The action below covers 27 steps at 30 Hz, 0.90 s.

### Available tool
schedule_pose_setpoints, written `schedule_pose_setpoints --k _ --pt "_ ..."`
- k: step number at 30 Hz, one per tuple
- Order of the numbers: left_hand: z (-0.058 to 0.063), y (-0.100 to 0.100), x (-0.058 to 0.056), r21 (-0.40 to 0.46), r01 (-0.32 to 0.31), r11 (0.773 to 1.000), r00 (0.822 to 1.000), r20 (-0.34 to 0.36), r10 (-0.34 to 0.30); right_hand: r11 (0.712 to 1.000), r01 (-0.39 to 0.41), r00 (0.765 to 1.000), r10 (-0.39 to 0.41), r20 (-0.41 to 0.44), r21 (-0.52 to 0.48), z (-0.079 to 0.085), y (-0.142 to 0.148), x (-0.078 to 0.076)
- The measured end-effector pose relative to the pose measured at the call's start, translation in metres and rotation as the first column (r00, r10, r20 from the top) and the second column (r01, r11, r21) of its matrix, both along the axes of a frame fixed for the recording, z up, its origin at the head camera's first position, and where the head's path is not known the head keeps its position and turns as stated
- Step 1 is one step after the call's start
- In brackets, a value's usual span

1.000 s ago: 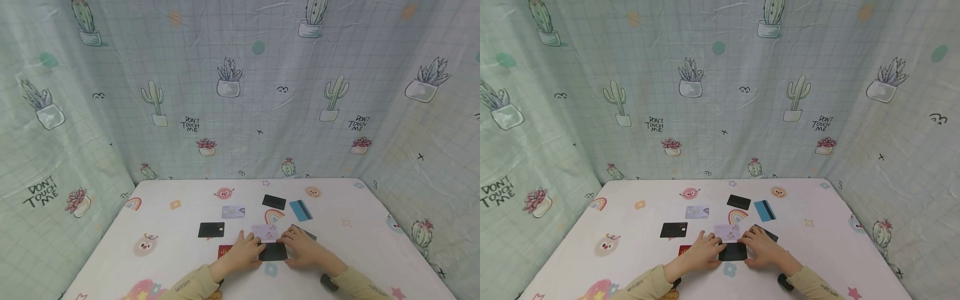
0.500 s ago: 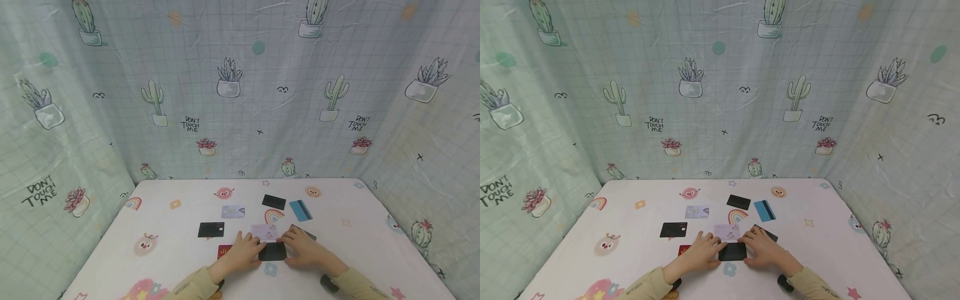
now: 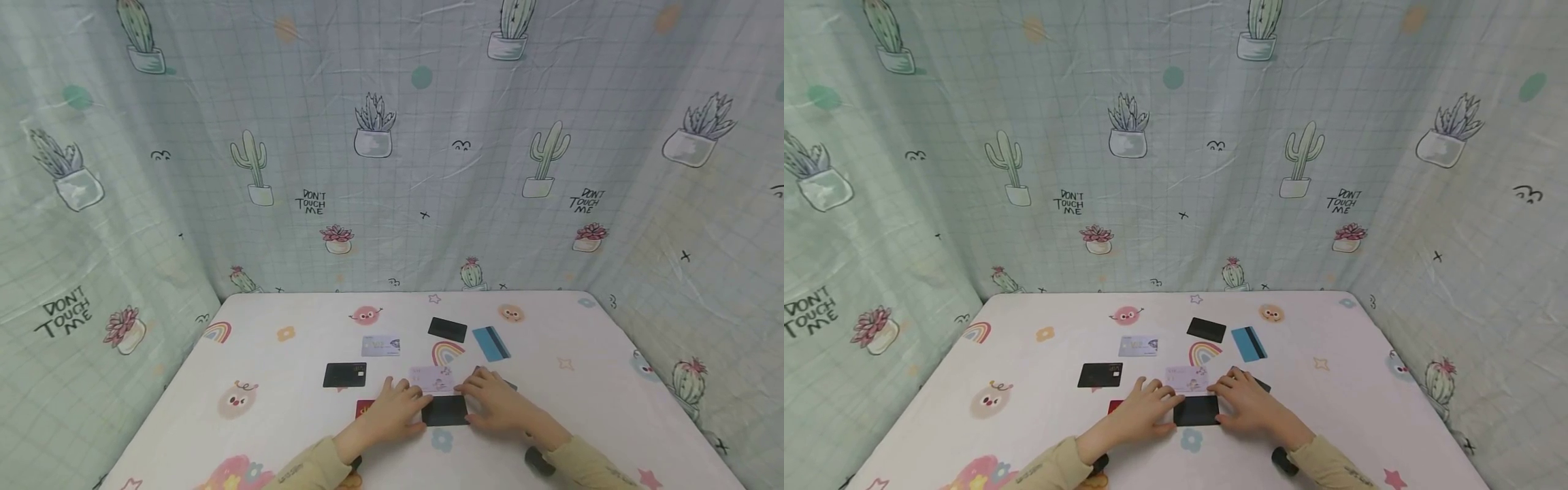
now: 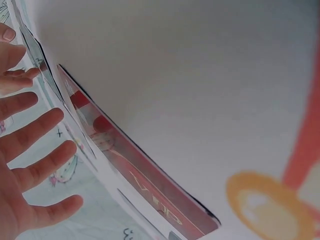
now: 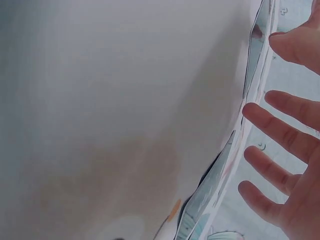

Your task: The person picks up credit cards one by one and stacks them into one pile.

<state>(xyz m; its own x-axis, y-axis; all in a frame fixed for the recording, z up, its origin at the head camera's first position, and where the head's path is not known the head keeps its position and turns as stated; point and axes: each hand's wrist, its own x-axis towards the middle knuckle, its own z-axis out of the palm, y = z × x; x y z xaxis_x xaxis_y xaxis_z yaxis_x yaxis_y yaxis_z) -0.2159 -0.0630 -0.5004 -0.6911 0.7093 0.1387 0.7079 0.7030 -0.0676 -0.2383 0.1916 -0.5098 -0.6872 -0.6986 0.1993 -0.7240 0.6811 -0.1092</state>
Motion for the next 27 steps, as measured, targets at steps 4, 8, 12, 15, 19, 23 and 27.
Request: schedule_pose_setpoints --k 4,8,12,15,19,23,27 --pt "0.0 -0.002 0.0 0.004 0.01 1.0 1.0 -0.018 -0.01 1.0 0.012 1.0 -0.012 -0.003 0.013 0.001 0.0 -0.001" --pt "0.001 -0.003 0.0 0.005 0.01 1.0 1.0 -0.016 -0.01 0.999 0.038 0.999 -0.038 0.004 0.03 0.002 -0.001 -0.002" --pt "0.002 -0.005 -0.001 0.005 0.011 1.0 1.0 -0.023 -0.011 0.998 0.051 0.999 -0.052 0.012 0.039 0.004 -0.001 -0.003" --pt "0.001 -0.007 -0.002 0.003 0.005 1.0 1.0 -0.03 -0.005 0.998 0.052 0.999 -0.053 0.015 0.037 0.005 -0.001 -0.003" --pt "0.001 -0.009 -0.003 0.0 -0.002 1.0 0.999 -0.035 0.002 0.997 0.061 0.998 -0.061 0.023 0.039 0.005 -0.002 -0.005" --pt "0.002 -0.011 -0.004 0.008 0.007 1.0 0.999 -0.045 -0.006 0.997 0.069 0.997 -0.07 0.031 0.036 0.004 -0.003 -0.006" --pt "0.001 -0.011 -0.006 0.01 0.016 1.0 0.998 -0.066 -0.015 0.997 0.071 0.997 -0.071 0.008 0.016 0.006 -0.005 -0.007"
